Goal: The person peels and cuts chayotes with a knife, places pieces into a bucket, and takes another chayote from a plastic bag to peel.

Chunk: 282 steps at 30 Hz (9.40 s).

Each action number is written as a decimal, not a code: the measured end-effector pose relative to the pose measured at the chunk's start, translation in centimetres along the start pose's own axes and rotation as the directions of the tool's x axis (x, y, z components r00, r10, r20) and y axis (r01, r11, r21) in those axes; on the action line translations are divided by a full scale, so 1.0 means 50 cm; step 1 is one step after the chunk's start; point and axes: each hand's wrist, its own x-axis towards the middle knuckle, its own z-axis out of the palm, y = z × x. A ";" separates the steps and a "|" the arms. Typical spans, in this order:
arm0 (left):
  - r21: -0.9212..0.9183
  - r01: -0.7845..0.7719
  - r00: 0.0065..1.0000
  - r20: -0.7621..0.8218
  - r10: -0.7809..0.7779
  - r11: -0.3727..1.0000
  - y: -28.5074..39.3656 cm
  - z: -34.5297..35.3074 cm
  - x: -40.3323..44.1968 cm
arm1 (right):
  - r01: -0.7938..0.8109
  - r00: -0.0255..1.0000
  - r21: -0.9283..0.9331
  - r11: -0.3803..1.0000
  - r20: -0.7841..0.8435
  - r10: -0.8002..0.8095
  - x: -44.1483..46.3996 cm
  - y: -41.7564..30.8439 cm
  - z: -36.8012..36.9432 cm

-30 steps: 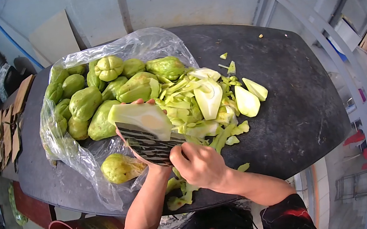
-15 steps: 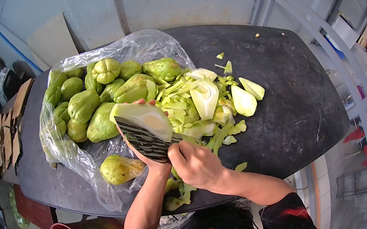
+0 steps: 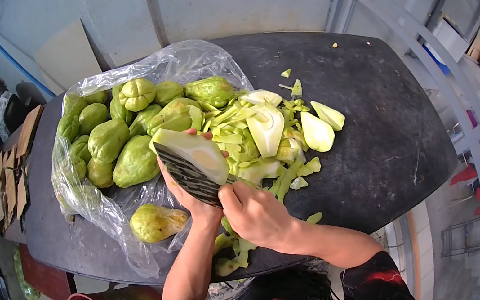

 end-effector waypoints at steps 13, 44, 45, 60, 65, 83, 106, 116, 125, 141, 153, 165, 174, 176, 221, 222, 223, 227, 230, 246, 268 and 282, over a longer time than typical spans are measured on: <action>0.311 0.014 0.974 0.209 -0.083 0.950 -0.009 -0.043 0.041 | -0.241 0.970 0.445 0.863 0.078 0.230 0.020 0.085 -0.048; -0.026 0.841 0.539 0.142 -0.830 0.541 0.045 -0.064 0.079 | -0.357 0.845 0.400 0.844 -0.247 0.475 0.035 0.123 -0.092; -0.075 0.858 0.513 0.193 -0.837 0.508 0.043 -0.064 0.077 | -0.410 0.826 0.348 0.843 -0.250 0.505 0.034 0.131 -0.090; -0.175 0.872 0.490 0.340 -0.803 0.458 0.031 -0.040 0.042 | -0.288 0.834 0.747 0.598 -0.111 0.540 0.042 0.118 -0.101; -0.161 0.876 0.475 0.462 -0.749 0.456 0.029 -0.048 0.053 | -0.350 0.758 0.669 0.655 -0.209 0.618 0.037 0.142 -0.134; 0.074 0.780 0.618 0.064 -0.784 0.621 0.018 -0.058 0.061 | -0.651 0.740 0.326 0.685 0.071 0.669 -0.009 0.208 -0.193; 0.337 -0.010 0.900 -0.407 0.156 0.941 0.486 -0.366 -0.022 | -0.573 0.658 0.577 0.581 -0.099 0.747 -0.037 0.280 -0.186; 0.382 0.169 0.122 -0.923 0.365 0.909 0.740 -1.046 -0.537 | -0.588 0.670 0.553 0.590 -0.076 0.739 -0.023 0.266 -0.177; 0.016 0.131 -0.132 -0.991 0.034 0.991 0.756 -1.191 -0.653 | -0.558 0.689 0.556 0.616 -0.103 0.718 -0.024 0.266 -0.169; 0.175 0.890 0.393 -0.765 0.511 -0.422 0.627 -1.113 -0.462 | -0.601 0.670 0.511 0.614 -0.097 0.736 -0.026 0.271 -0.168; 0.254 0.810 0.520 -0.727 0.448 -0.529 0.552 -0.988 -0.532 | -0.590 0.659 0.525 0.614 -0.127 0.741 -0.007 0.218 -0.179; 0.544 0.603 0.752 -0.632 0.187 -0.584 0.424 -0.779 -0.599 | -0.547 0.702 0.529 0.648 -0.131 0.700 0.005 0.202 -0.163; 0.691 0.538 0.787 -0.617 -0.007 -0.483 0.276 -0.641 -0.560 | -0.551 0.690 0.538 0.638 -0.137 0.711 0.005 0.199 -0.157; 0.727 0.529 0.807 -0.591 -0.006 -0.437 0.258 -0.619 -0.555 | -0.560 0.676 0.540 0.628 -0.141 0.724 -0.003 0.205 -0.157; 0.729 -0.658 0.388 0.542 -0.746 0.188 -0.153 0.129 0.201 | -0.403 0.657 0.629 0.665 -0.307 0.689 -0.078 0.293 -0.177; 0.729 -0.659 0.390 0.543 -0.744 0.187 -0.153 0.122 0.203 | -0.401 0.658 0.628 0.667 -0.309 0.687 -0.077 0.290 -0.180; 0.811 -0.522 0.498 0.541 -0.678 0.265 -0.152 0.114 0.206 | -0.388 0.668 0.657 0.647 -0.283 0.688 -0.076 0.286 -0.181; 0.781 0.204 0.791 0.223 -0.569 0.590 -0.162 0.078 0.194 | -0.268 0.751 0.827 0.495 -0.142 0.644 -0.071 0.256 -0.192; 0.439 0.605 0.724 0.044 -0.688 0.665 -0.162 0.064 0.195 | -0.221 0.815 0.924 0.313 -0.002 0.580 -0.064 0.228 -0.193; -0.345 0.681 0.728 0.225 -0.648 0.646 -0.037 0.016 0.129 | -0.355 0.873 0.930 0.099 0.291 0.392 -0.046 0.184 -0.149; -0.550 0.592 0.787 0.238 -0.569 0.589 0.016 -0.041 0.099 | -0.392 0.882 0.913 0.109 0.340 0.325 -0.050 0.181 -0.109; -0.424 0.563 0.808 0.101 -0.581 0.710 0.015 -0.023 0.097 | -0.489 0.841 0.838 0.244 0.377 0.389 -0.051 0.174 -0.111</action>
